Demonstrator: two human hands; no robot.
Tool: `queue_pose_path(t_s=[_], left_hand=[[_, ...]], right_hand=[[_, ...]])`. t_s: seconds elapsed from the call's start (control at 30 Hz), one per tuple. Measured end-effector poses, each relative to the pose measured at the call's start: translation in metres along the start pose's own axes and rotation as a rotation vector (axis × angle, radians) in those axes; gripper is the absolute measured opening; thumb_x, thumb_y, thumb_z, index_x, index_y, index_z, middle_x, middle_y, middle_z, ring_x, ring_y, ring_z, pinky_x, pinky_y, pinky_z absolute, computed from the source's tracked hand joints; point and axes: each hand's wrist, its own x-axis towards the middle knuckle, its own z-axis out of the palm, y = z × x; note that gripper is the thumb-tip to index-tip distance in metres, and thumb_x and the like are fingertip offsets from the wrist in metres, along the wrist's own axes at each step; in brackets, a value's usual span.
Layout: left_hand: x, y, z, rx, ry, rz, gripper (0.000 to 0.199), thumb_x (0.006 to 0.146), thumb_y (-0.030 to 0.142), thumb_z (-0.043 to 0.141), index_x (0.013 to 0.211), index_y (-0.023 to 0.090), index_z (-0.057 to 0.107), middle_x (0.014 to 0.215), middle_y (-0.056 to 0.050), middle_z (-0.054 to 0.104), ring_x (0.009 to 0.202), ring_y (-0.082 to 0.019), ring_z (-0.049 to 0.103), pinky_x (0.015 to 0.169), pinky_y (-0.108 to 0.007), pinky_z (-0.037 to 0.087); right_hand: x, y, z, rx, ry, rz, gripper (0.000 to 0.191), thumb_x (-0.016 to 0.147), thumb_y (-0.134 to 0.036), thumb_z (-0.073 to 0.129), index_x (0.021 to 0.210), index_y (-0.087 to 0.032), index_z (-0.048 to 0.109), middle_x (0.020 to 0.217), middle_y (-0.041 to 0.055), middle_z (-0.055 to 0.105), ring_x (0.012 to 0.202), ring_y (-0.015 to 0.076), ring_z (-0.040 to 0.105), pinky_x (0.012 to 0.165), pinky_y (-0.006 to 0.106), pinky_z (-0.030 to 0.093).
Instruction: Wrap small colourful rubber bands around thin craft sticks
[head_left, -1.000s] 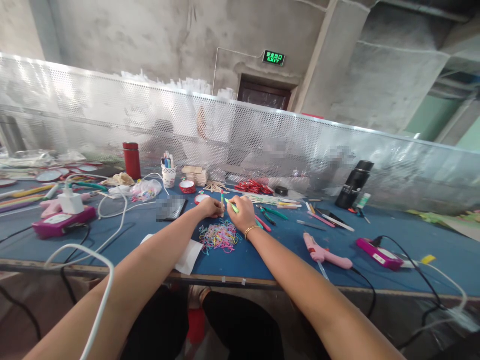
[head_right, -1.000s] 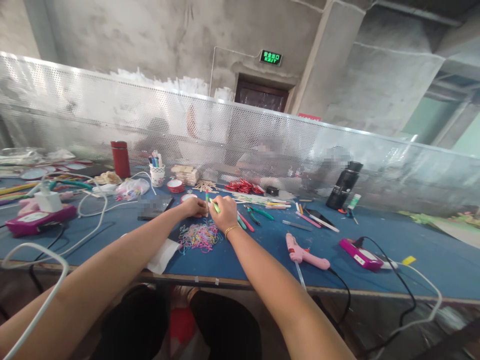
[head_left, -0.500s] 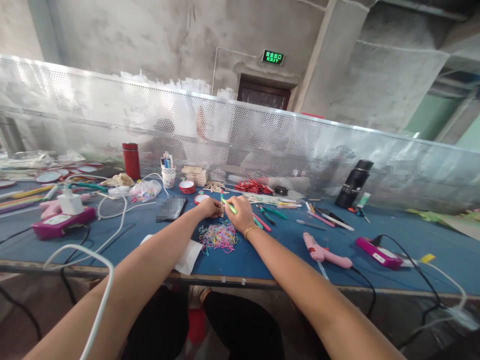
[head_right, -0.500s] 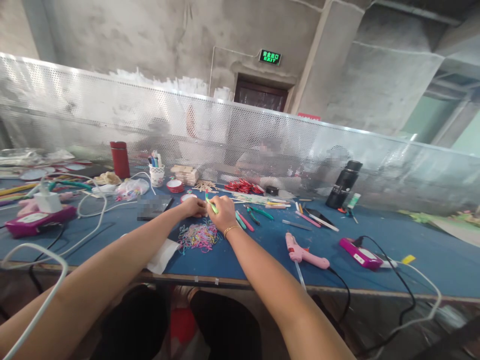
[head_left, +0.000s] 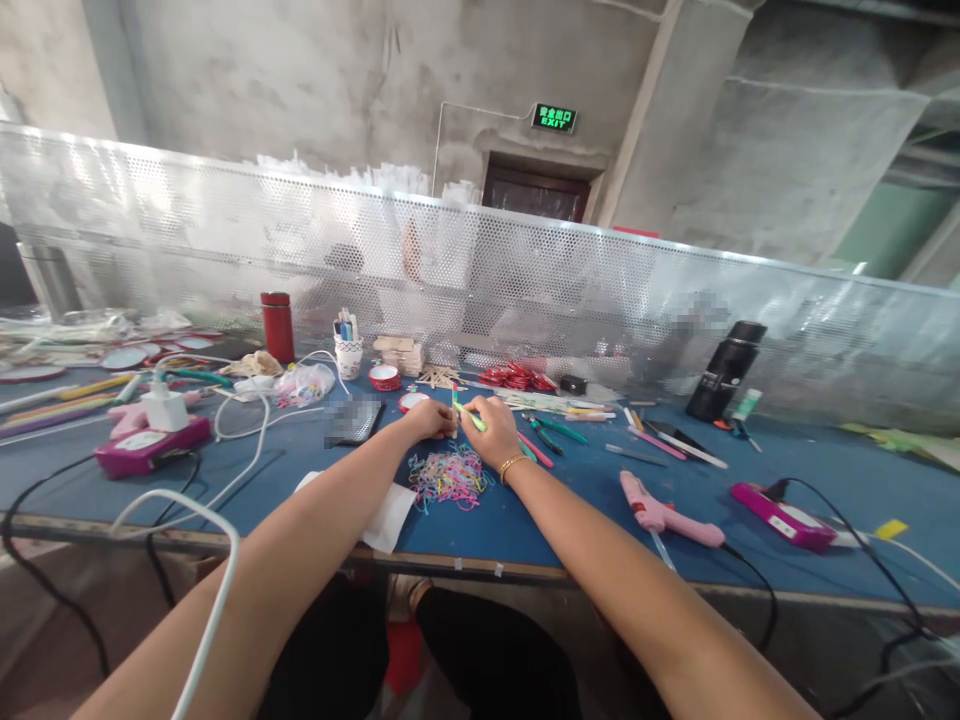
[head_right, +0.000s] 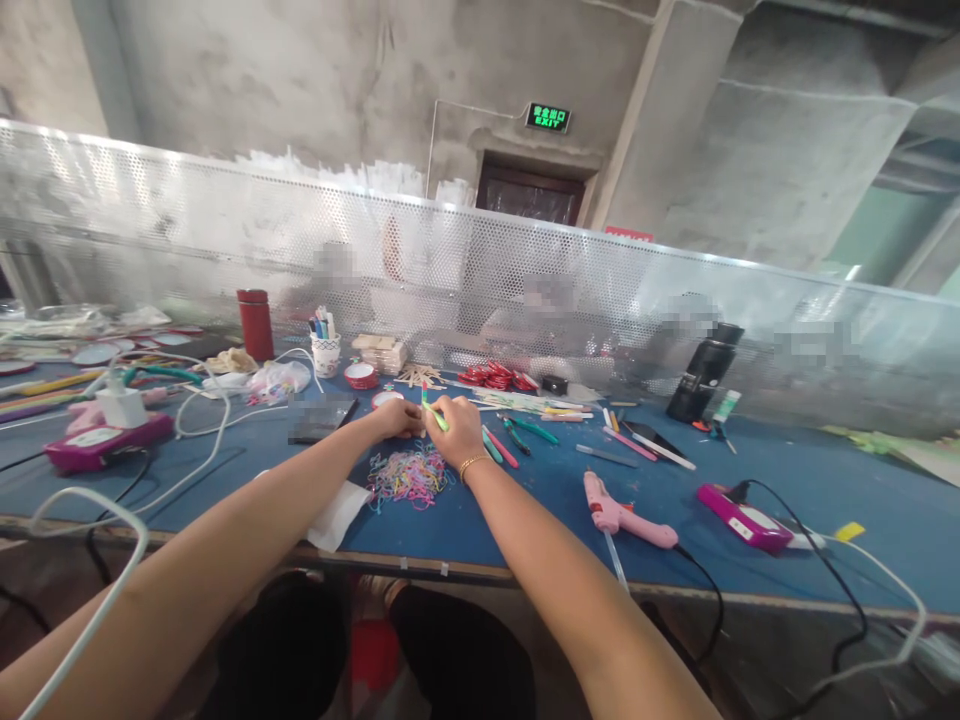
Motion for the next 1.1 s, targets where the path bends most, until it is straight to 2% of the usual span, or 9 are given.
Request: queue_pose_path(t_s=[0.33, 0.5, 0.77, 1.1], left_hand=[[0.0033, -0.0046, 0.0005, 0.016, 0.018, 0.014, 0.019, 0.058, 0.027, 0.082, 0.069, 0.016, 0.071, 0.058, 0.0, 0.066, 0.052, -0.009, 0.057, 0.05, -0.017, 0.045], [0.002, -0.0034, 0.0004, 0.035, 0.02, 0.013, 0.015, 0.062, 0.027, 0.079, 0.07, 0.017, 0.071, 0.058, 0.001, 0.066, 0.054, -0.009, 0.057, 0.05, -0.017, 0.044], [-0.003, 0.0006, -0.0009, 0.026, -0.008, 0.036, 0.021, 0.06, 0.032, 0.082, 0.068, 0.017, 0.07, 0.057, 0.001, 0.064, 0.053, -0.009, 0.055, 0.051, -0.018, 0.046], [-0.0034, 0.0013, 0.0, -0.024, -0.034, 0.006, 0.015, 0.064, 0.022, 0.078, 0.065, 0.015, 0.066, 0.055, 0.003, 0.062, 0.05, -0.006, 0.054, 0.049, -0.015, 0.043]], right_hand=[[-0.0001, -0.0001, -0.0024, 0.005, 0.01, 0.013, 0.014, 0.089, -0.032, 0.051, 0.084, -0.022, 0.06, 0.078, 0.0031, 0.062, 0.08, 0.0186, 0.054, 0.076, 0.029, 0.037], [0.0002, 0.0002, -0.0027, 0.025, 0.006, 0.01, 0.013, 0.089, -0.031, 0.051, 0.085, -0.022, 0.059, 0.078, 0.0025, 0.062, 0.08, 0.0187, 0.054, 0.076, 0.029, 0.038], [0.0002, -0.0003, -0.0034, 0.046, 0.0, 0.017, 0.012, 0.089, -0.031, 0.052, 0.085, -0.022, 0.059, 0.077, 0.0023, 0.063, 0.079, 0.0186, 0.054, 0.075, 0.029, 0.037], [-0.0003, -0.0002, -0.0026, 0.041, -0.005, 0.016, 0.012, 0.09, -0.031, 0.052, 0.086, -0.022, 0.059, 0.078, 0.0023, 0.063, 0.081, 0.0183, 0.054, 0.076, 0.028, 0.037]])
